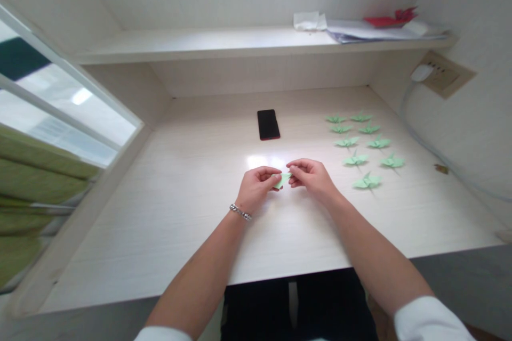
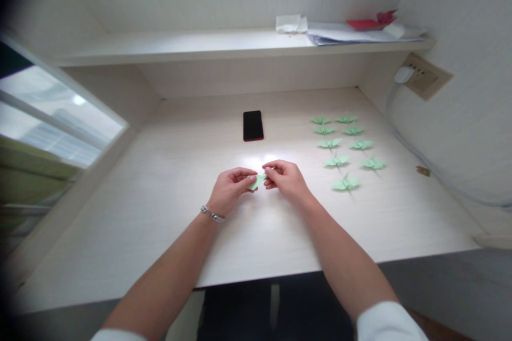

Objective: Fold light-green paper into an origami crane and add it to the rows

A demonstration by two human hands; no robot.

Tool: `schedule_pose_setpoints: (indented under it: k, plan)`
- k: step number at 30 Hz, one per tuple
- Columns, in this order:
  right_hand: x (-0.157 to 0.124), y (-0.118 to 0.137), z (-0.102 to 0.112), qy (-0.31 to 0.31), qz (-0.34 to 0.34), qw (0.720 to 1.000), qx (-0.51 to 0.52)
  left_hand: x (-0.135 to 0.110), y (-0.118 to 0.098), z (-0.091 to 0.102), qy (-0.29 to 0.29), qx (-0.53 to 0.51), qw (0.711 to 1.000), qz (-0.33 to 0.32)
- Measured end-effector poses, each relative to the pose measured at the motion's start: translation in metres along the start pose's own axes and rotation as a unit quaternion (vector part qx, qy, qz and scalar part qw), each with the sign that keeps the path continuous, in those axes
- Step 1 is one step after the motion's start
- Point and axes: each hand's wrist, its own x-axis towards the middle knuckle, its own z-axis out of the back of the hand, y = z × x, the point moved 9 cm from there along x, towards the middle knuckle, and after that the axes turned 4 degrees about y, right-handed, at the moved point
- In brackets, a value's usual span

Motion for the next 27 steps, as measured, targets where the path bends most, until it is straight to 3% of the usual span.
schedule_pose_setpoints:
  k: [4,13,27]
  plan:
    - [-0.0005,0.0039,0.0061,-0.022,0.009,0.999,0.029,-0.0001,-0.0017,0.0043,-0.019,-0.018,1.000,-0.007]
    - [-0.0003,0.0071,0.0070,-0.031,0.047,0.998,-0.012,-0.0007,-0.0011,0.0017,-0.015,-0.031,0.999,-0.002]
    - [-0.0027,0.0043,0.0038,-0.029,0.016,0.998,0.057,-0.0024,-0.0046,0.0006,-0.019,-0.034,0.999,-0.008]
